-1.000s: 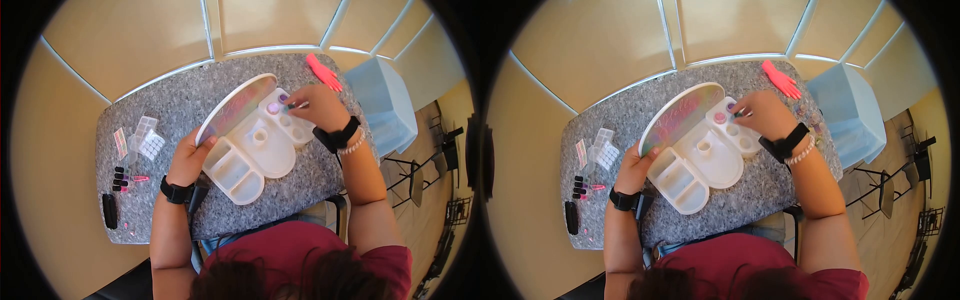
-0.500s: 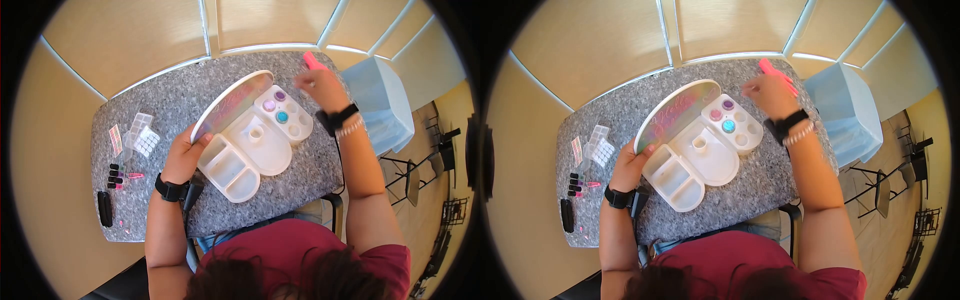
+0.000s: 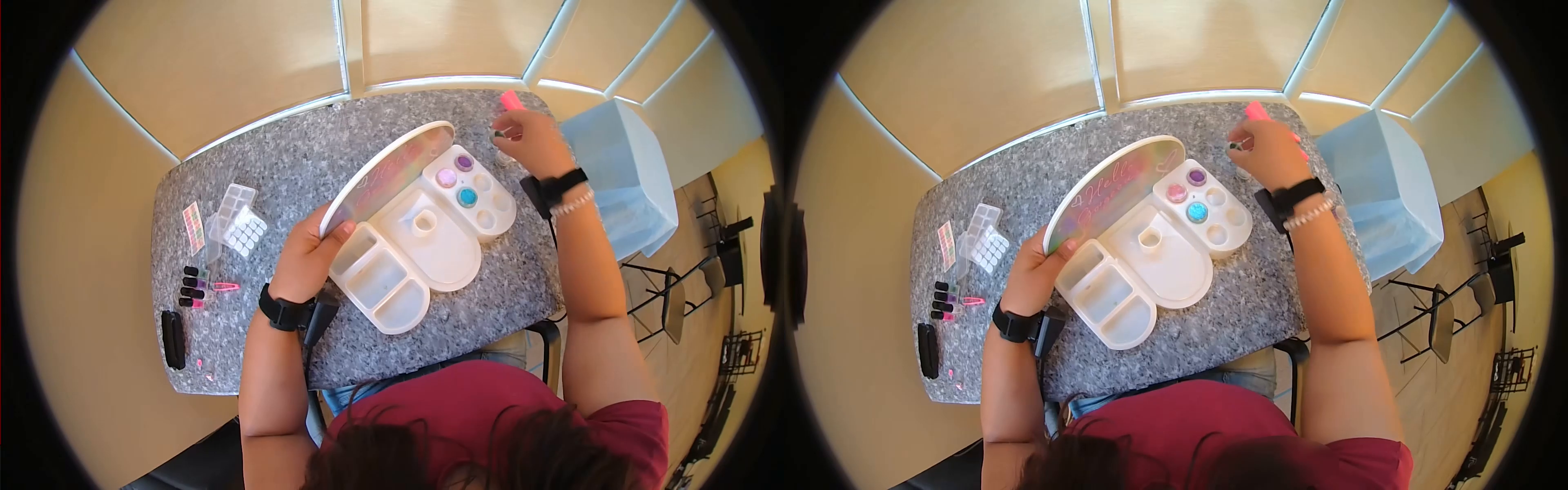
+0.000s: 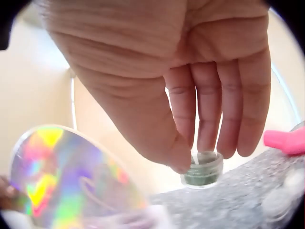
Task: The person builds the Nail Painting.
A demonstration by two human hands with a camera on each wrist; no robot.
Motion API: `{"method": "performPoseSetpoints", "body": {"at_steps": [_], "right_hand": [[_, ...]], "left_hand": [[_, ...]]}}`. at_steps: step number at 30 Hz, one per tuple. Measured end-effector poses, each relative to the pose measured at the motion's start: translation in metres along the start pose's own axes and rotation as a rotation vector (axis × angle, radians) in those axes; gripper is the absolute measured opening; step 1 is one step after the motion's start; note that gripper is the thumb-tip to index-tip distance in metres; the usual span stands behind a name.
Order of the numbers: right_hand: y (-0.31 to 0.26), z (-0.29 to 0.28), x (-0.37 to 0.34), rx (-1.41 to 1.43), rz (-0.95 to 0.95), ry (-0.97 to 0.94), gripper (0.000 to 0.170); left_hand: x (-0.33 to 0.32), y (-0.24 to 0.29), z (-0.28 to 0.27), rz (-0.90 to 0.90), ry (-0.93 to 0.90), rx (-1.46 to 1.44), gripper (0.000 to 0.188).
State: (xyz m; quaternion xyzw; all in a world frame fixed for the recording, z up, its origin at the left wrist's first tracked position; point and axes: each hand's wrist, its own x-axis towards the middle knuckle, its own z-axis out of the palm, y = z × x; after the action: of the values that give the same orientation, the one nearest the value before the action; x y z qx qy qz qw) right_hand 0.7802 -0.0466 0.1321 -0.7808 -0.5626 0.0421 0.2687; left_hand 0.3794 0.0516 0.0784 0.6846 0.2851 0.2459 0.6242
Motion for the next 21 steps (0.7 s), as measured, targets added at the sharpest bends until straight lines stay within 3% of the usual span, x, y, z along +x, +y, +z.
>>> {"method": "performPoseSetpoints", "body": {"at_steps": [2, 4, 8, 12, 15, 17, 21], "right_hand": [[-0.032, -0.01, -0.022, 0.138, -0.012, 0.001, 0.023], [-0.052, -0.012, -0.038, 0.23, -0.107, -0.124, 0.028], [-0.063, -0.01, -0.047, 0.09, -0.15, -0.217, 0.037], [-0.054, 0.001, -0.046, 0.058, -0.202, -0.165, 0.036], [-0.051, 0.001, -0.042, 0.064, -0.192, -0.172, 0.037], [-0.035, -0.009, -0.027, 0.206, -0.004, -0.199, 0.038], [0.029, -0.005, -0.012, -0.254, -0.106, -0.151, 0.033]], "left_hand": [[-0.001, -0.001, 0.0, -0.009, -0.009, 0.004, 0.03], [-0.001, 0.0, 0.0, 0.001, 0.004, 0.03, 0.031], [-0.001, -0.001, 0.0, -0.007, -0.001, 0.039, 0.032], [-0.002, 0.0, 0.0, 0.0, -0.004, 0.028, 0.033], [-0.003, -0.002, 0.0, 0.001, -0.002, 0.022, 0.033], [-0.003, -0.003, 0.0, -0.006, -0.006, 0.019, 0.033], [-0.003, -0.004, -0.001, 0.003, -0.007, 0.038, 0.033]]}}
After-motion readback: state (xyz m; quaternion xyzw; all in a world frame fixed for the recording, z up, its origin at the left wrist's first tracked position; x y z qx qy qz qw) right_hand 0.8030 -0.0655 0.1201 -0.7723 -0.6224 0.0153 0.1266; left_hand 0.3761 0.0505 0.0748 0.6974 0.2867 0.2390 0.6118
